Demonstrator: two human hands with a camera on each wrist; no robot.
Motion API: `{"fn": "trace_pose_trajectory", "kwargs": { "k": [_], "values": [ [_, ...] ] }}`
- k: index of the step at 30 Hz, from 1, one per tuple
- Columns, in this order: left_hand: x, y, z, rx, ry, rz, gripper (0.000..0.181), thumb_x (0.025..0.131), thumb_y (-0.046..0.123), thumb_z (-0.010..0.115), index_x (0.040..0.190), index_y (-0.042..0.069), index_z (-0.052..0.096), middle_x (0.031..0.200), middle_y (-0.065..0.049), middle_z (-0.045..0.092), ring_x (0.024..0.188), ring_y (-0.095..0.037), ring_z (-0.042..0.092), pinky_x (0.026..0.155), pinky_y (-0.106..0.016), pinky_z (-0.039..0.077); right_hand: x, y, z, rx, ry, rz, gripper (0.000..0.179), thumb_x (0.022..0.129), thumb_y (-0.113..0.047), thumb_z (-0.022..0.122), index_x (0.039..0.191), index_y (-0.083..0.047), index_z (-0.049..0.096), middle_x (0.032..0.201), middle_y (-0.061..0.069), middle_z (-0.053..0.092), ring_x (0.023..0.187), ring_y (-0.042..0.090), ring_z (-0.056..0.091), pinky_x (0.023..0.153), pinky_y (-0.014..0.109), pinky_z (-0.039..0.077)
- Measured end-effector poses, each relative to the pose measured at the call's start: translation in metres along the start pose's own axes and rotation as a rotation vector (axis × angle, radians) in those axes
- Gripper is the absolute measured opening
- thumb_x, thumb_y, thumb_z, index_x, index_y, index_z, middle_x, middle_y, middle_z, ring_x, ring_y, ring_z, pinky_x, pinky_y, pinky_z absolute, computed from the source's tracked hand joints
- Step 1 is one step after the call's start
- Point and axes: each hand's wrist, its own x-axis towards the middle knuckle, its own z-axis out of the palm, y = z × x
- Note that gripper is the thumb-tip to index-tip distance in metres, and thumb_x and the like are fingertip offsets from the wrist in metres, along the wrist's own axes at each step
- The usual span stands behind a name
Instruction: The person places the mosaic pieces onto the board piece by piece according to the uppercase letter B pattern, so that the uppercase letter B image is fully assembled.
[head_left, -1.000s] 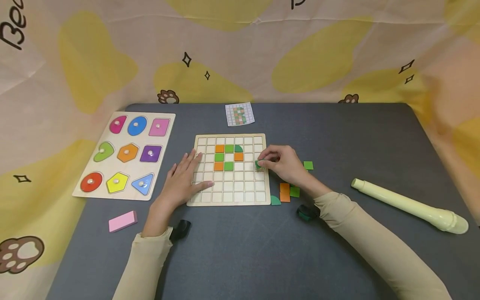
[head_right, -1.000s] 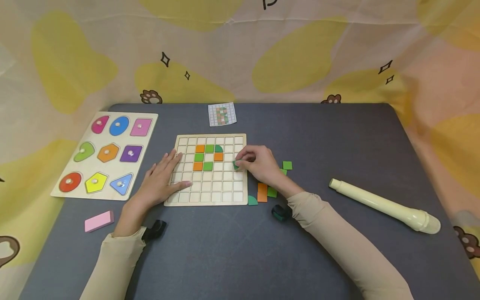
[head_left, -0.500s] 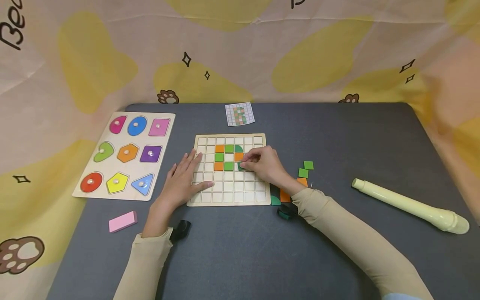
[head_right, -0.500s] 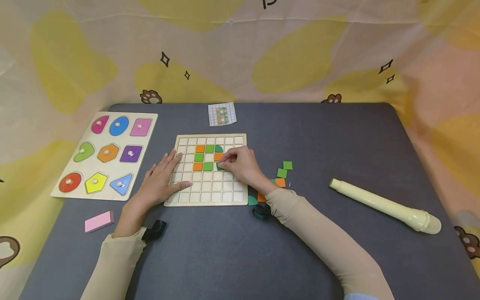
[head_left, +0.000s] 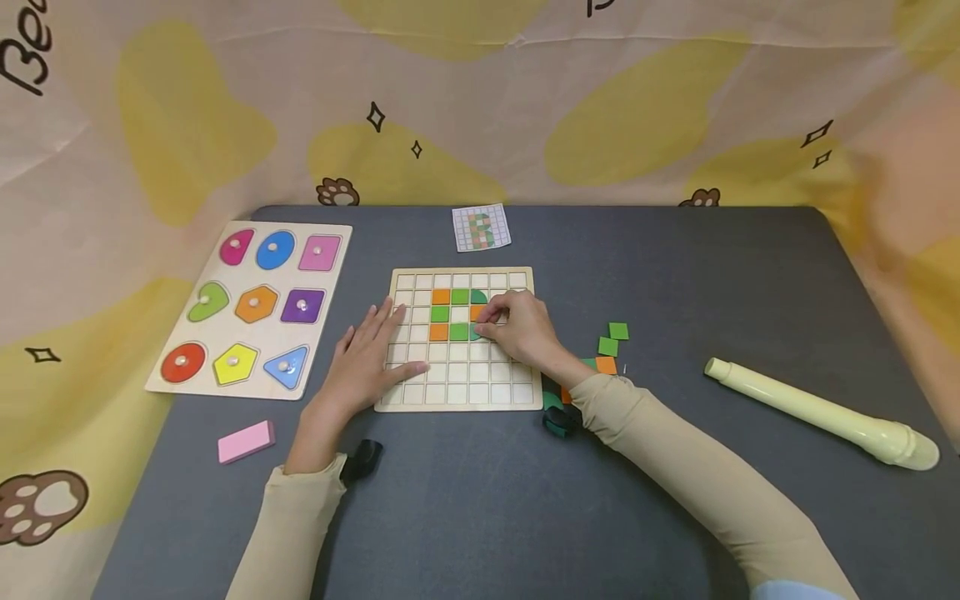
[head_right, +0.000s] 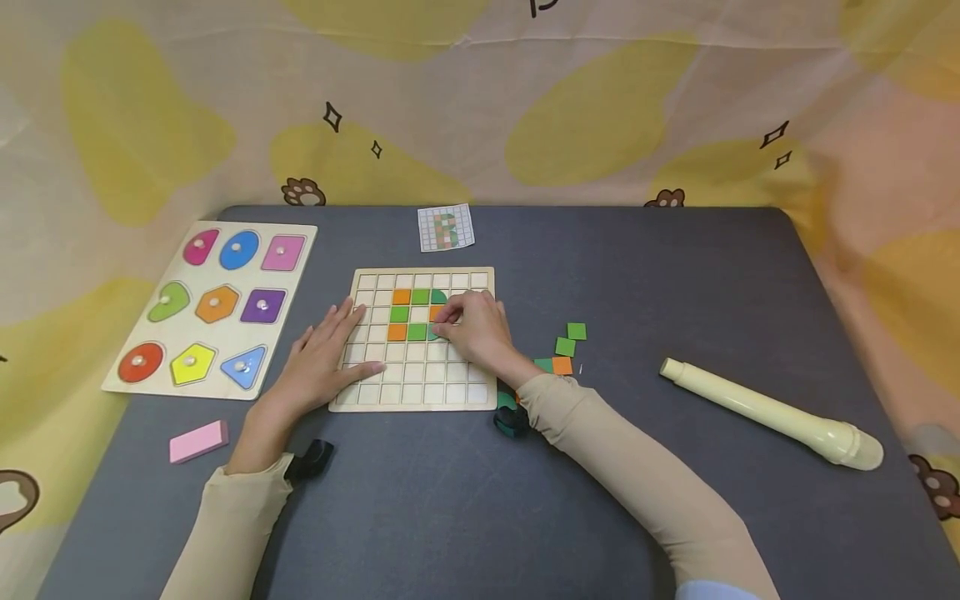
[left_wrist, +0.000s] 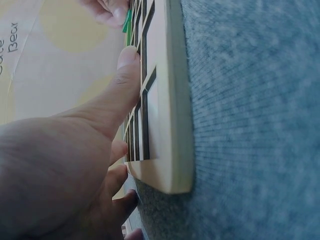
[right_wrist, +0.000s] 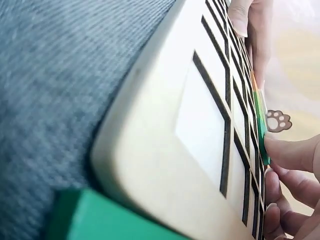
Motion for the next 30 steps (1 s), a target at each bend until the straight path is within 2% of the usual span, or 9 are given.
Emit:
{"fn": "trace_pose_trajectory", "kwargs": {
  "k": [5,13,21,30],
  "values": [
    [0.000,0.001,-0.001,0.000,0.003,0.006,0.102,0.096,0.048,0.075,0.172,0.013,0.016,0.181,-0.010,0.004,0.167,-0.040,0.003,0.129,-0.070,0.002,0.000,0.000,-0.001,-0.010,0.006,-0.014,0.009,0.091,-0.020,0.085,0.086,-0.014,0.081,0.090,0.004,0.068,0.095,0.023,0.060,0.091,0.040,0.044],
    [0.000,0.001,-0.001,0.000,0.006,0.011,0.102,0.096,0.048,0.075,0.171,0.012,0.016,0.181,-0.011,0.004,0.167,-0.040,0.003,0.129,-0.070,0.002,0.002,-0.001,0.000,0.003,0.020,-0.004,0.022,0.088,-0.019,0.088,0.095,-0.010,0.069,0.092,0.006,0.069,0.088,0.025,0.059,0.085,0.039,0.042],
    [0.000,-0.001,0.001,0.004,0.001,0.003,0.102,0.096,0.050,0.075,0.172,0.014,0.016,0.181,-0.011,0.004,0.167,-0.040,0.003,0.129,-0.071,0.003,0.001,-0.001,0.000,-0.003,0.014,0.016,0.024,0.089,-0.021,0.088,0.095,-0.011,0.068,0.093,0.006,0.067,0.090,0.025,0.059,0.085,0.038,0.043],
    [0.000,0.000,0.000,0.003,0.002,0.001,0.103,0.096,0.048,0.076,0.172,0.014,0.016,0.181,-0.010,0.003,0.167,-0.040,0.003,0.129,-0.071,0.002,-0.001,0.009,-0.017,0.158,-0.100,0.022,0.019,0.096,-0.024,0.080,0.101,-0.009,0.069,0.092,0.006,0.065,0.080,0.020,0.054,0.072,0.029,0.041]
  ]
}}
